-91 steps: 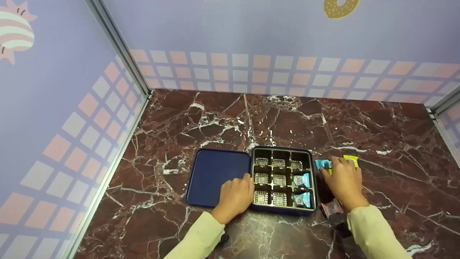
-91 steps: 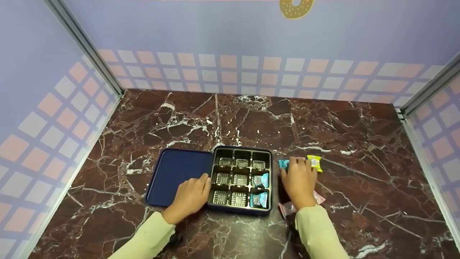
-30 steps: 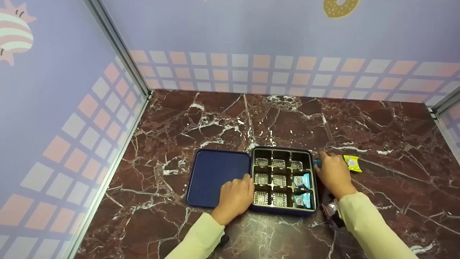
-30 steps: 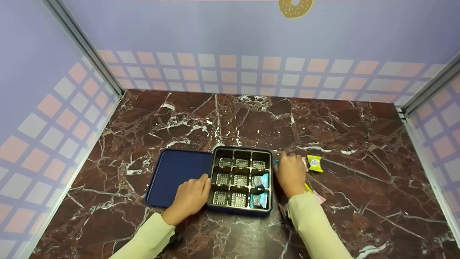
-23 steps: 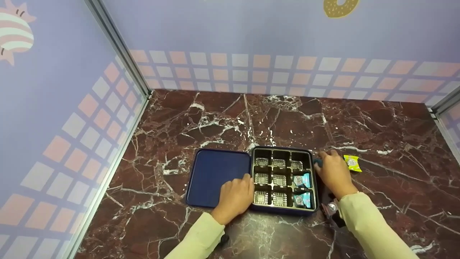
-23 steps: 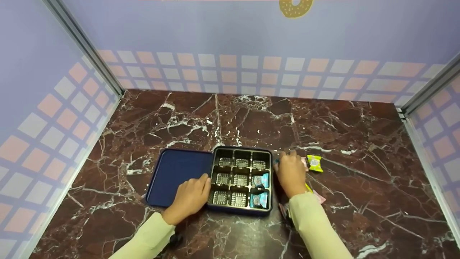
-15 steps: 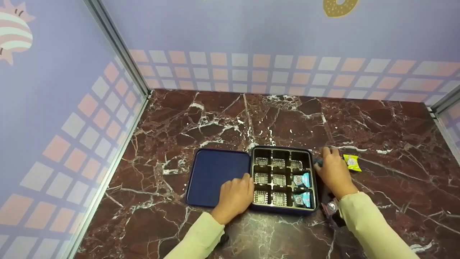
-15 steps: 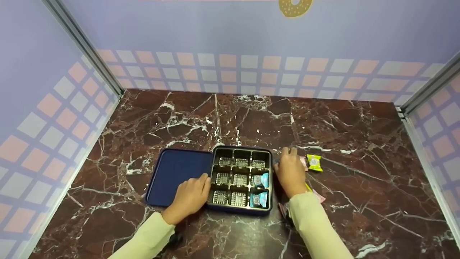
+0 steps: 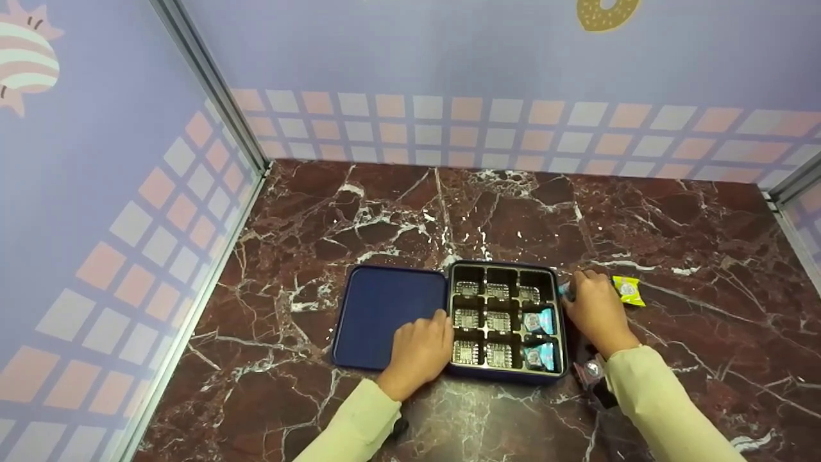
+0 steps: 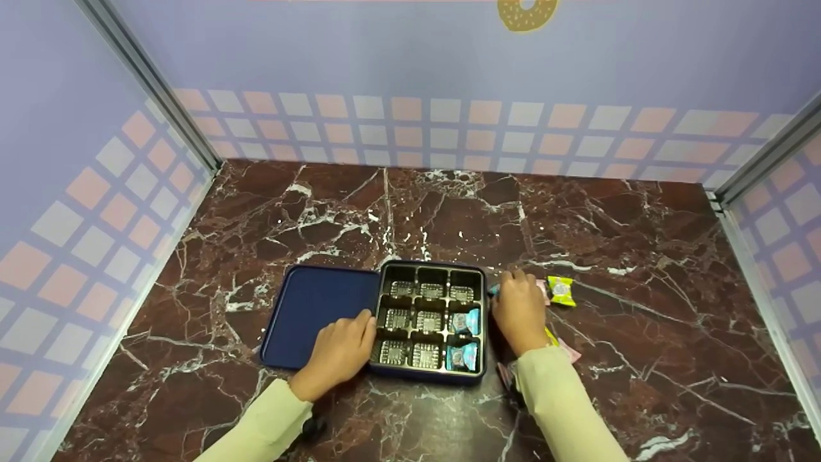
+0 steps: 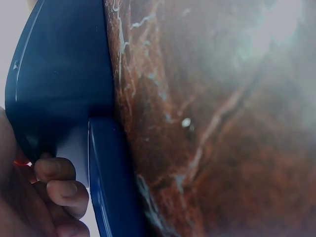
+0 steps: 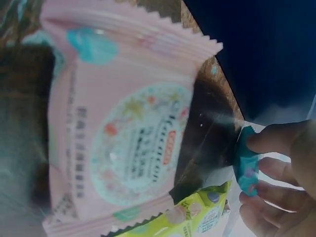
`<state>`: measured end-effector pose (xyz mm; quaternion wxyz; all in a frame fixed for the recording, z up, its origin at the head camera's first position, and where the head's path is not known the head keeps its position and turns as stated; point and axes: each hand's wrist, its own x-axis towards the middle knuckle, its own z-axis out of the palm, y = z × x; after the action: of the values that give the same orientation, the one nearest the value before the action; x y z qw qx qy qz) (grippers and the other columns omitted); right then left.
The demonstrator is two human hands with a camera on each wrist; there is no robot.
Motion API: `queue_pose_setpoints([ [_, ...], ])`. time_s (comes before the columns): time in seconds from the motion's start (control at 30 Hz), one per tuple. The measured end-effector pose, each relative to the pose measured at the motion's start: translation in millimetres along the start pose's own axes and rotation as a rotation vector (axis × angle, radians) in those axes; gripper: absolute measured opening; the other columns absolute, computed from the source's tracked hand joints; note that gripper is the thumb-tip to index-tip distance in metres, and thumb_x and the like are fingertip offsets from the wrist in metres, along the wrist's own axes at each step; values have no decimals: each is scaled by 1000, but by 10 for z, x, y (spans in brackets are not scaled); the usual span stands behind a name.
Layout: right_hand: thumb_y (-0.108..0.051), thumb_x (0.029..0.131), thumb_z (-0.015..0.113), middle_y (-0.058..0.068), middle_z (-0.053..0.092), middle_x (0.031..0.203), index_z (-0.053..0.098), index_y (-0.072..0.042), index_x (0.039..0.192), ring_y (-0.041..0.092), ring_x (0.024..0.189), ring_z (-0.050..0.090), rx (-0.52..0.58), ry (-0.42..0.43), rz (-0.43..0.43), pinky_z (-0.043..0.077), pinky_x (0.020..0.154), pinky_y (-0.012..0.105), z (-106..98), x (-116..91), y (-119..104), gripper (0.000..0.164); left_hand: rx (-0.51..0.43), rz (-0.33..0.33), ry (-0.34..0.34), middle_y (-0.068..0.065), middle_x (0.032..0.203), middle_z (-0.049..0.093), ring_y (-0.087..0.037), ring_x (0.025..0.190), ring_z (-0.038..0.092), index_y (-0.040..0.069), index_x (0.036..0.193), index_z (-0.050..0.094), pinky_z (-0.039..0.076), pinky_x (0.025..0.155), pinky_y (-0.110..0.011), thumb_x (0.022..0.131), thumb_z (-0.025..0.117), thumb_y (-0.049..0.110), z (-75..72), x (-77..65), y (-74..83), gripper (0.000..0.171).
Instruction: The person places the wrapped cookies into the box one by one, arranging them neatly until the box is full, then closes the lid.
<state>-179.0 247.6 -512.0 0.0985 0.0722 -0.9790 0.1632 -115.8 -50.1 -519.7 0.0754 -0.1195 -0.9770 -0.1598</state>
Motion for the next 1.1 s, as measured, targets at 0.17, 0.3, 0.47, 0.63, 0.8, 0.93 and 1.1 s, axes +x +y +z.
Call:
queue_pose_setpoints([
  [0.17, -7, 70, 80, 29, 60, 84, 58, 7, 82, 51, 80, 57, -14, 10, -16, 46, 75, 59, 13, -10, 8, 29, 12, 12, 28, -9, 57, 60, -27, 44, 51, 14, 80, 54, 33, 40, -37, 100, 42, 29, 8, -8, -6, 29],
  [0.3, -11, 71, 80, 29, 60, 82, 59, 8, 82, 51, 78, 57, -27, 13, -24, 46, 74, 59, 22, -15, 13, 31, 17, 19, 43, -9, 56, 60, -28, 44, 52, 14, 78, 53, 33, 39, -37, 100, 43, 29, 10, -9, -4, 29],
  [0.47, -13, 74, 79, 30, 59, 82, 58, 8, 81, 51, 79, 57, -34, 5, -16, 46, 74, 59, 20, -8, 18, 30, 14, 7, 28, -10, 58, 61, -28, 45, 53, 13, 80, 54, 35, 40, -38, 101, 42, 29, 0, -6, 4, 29],
  [0.63, -13, 76, 77, 31, 60, 83, 60, 10, 84, 51, 80, 57, -38, -5, -4, 46, 76, 59, 20, -9, 19, 29, 6, 3, 14, -10, 59, 61, -27, 45, 53, 13, 82, 56, 35, 41, -37, 101, 42, 29, 3, -3, 12, 28],
  [0.8, -10, 77, 76, 29, 60, 82, 59, 8, 82, 49, 80, 57, -21, 7, 4, 45, 76, 58, 23, -16, 18, 25, -8, -9, -13, -9, 59, 60, -25, 45, 51, 14, 80, 54, 35, 42, -35, 101, 41, 30, 1, -1, 10, 29],
  [0.93, -7, 77, 75, 27, 58, 79, 55, 6, 80, 49, 78, 57, -5, 23, 19, 45, 72, 58, 27, -23, 24, 24, -6, -9, -23, -8, 59, 60, -25, 46, 51, 14, 82, 55, 35, 43, -34, 101, 40, 30, -9, -2, 8, 30],
  [1.1, -5, 76, 76, 27, 58, 78, 51, 6, 86, 49, 76, 57, 4, 41, 16, 45, 70, 58, 20, -34, 26, 29, -2, -1, -15, -7, 56, 58, -25, 43, 49, 15, 78, 53, 32, 40, -34, 102, 39, 30, -8, -2, 6, 31],
])
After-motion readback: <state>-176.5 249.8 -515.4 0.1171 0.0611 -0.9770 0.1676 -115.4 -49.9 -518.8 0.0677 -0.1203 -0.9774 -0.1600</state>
